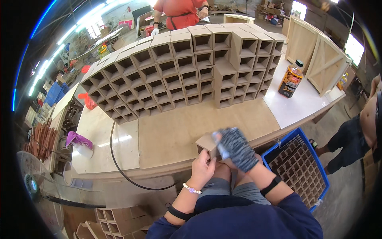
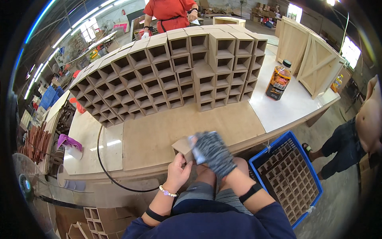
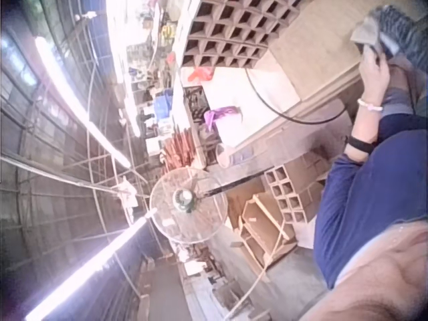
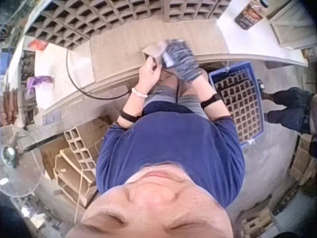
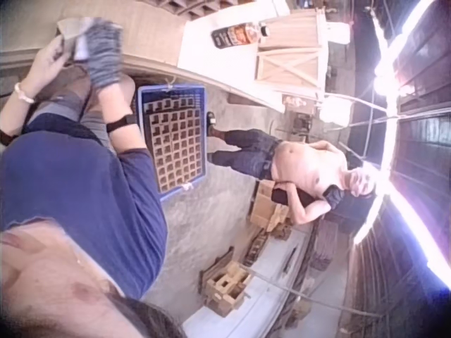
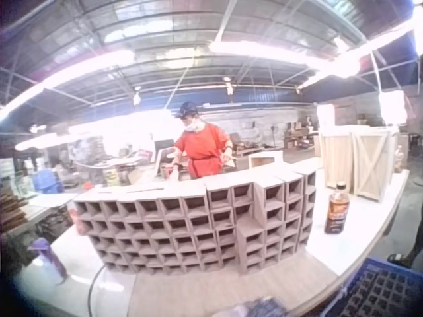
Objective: The recorder is sanding small wooden blocks individually using a piece of sandpaper and placing them into a large grid-like wooden organizer.
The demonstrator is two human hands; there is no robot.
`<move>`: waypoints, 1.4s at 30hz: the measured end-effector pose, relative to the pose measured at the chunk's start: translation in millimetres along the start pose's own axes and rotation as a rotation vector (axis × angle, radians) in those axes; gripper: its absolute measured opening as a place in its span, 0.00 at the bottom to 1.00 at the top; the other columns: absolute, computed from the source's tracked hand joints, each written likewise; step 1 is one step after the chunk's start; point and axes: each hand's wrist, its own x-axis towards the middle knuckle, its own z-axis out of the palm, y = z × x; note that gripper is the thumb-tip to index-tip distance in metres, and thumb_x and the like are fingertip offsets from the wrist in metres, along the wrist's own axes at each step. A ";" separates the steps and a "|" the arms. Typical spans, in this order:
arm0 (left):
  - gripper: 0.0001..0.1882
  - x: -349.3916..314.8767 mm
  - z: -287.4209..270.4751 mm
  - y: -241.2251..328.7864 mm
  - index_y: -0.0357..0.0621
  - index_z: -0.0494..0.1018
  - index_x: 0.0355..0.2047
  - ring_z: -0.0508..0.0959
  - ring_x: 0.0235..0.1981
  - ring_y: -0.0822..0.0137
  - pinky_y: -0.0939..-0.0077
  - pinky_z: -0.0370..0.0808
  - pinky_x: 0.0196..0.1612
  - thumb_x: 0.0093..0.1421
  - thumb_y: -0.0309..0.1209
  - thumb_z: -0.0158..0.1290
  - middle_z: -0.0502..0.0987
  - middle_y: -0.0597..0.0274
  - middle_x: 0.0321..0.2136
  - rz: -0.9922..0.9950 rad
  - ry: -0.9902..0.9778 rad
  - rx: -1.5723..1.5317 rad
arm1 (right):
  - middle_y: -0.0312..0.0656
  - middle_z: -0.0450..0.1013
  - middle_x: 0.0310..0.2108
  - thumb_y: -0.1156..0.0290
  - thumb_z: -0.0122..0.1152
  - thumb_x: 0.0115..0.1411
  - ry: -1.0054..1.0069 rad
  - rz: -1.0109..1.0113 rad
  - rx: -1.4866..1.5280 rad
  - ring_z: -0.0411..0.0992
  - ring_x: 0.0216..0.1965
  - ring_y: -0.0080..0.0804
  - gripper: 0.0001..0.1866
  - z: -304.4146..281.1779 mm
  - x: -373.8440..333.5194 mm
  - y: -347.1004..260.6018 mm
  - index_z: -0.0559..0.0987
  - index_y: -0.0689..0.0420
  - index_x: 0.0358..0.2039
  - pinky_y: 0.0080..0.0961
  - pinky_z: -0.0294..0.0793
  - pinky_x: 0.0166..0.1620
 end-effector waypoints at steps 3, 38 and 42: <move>0.17 0.9 -1.1 0.0 0.36 0.64 0.41 0.75 0.30 0.62 0.76 0.69 0.31 0.49 0.27 0.51 0.73 0.52 0.30 -0.097 -0.004 -0.247 | 0.43 0.57 0.53 0.74 0.43 0.51 -0.067 0.394 -0.142 0.56 0.54 0.40 0.24 -1.6 -5.0 28.7 0.61 0.52 0.52 0.41 0.48 0.56; 0.07 -4.1 12.0 -4.8 0.37 0.64 0.26 0.69 0.20 0.52 0.65 0.65 0.23 0.44 0.20 0.49 0.67 0.51 0.17 0.141 0.117 0.088 | 0.44 0.65 0.45 0.70 0.47 0.50 0.090 0.147 -0.058 0.63 0.47 0.40 0.17 -17.5 13.3 -8.5 0.68 0.55 0.42 0.37 0.59 0.50; 0.06 -5.2 9.9 -0.1 0.37 0.64 0.25 0.69 0.20 0.52 0.65 0.64 0.22 0.46 0.21 0.48 0.66 0.50 0.16 0.199 0.151 0.035 | 0.43 0.63 0.48 0.68 0.46 0.50 0.051 -0.099 0.039 0.60 0.50 0.40 0.18 -12.2 2.2 -19.8 0.67 0.54 0.44 0.39 0.53 0.54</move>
